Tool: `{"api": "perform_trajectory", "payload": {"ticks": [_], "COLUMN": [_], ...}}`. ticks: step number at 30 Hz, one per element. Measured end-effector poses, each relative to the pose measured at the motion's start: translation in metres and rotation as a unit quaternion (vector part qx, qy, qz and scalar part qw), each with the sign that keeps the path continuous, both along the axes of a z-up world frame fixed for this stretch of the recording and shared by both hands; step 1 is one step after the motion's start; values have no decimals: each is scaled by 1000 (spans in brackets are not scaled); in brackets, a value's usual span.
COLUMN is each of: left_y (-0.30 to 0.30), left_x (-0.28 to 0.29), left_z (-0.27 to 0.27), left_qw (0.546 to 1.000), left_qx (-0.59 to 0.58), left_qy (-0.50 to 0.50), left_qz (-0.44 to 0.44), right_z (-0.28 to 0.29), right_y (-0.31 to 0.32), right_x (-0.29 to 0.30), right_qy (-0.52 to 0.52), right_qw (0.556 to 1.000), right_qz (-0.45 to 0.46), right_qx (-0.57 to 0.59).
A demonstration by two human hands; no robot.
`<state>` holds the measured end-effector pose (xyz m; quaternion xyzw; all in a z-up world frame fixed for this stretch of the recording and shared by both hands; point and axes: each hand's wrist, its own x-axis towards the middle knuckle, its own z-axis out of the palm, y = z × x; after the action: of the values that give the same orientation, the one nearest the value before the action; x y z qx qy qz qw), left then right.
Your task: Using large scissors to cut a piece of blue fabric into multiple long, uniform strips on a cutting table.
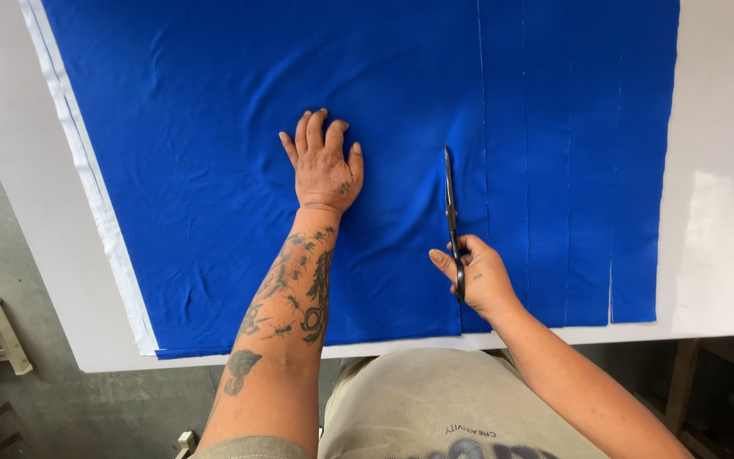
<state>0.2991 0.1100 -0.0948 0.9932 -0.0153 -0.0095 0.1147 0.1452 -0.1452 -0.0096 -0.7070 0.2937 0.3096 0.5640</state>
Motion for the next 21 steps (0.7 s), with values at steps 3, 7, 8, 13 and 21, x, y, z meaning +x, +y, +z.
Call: {"api": "perform_trajectory", "payload": {"ticks": [3, 7, 8, 13, 21], "left_y": [-2, 0, 1, 0, -2], "left_x": [0, 0, -1, 0, 0], "left_z": [1, 0, 0, -1, 1], "left_qw": [1000, 1000, 1000, 1000, 1000], "left_qx": [0, -2, -3, -3, 0], "left_qy": [-6, -9, -9, -13, -5], "left_qz": [-5, 0, -1, 1, -2], "right_z": [9, 10, 9, 6, 8], "right_y": [-2, -4, -3, 0, 0], "right_x": [6, 27, 32, 51, 49], "right_qy": [12, 12, 12, 10, 2], "right_qw": [1000, 999, 999, 999, 1000], "right_qz": [8, 40, 40, 35, 11], "right_qx": [-5, -11, -11, -24, -13]}}
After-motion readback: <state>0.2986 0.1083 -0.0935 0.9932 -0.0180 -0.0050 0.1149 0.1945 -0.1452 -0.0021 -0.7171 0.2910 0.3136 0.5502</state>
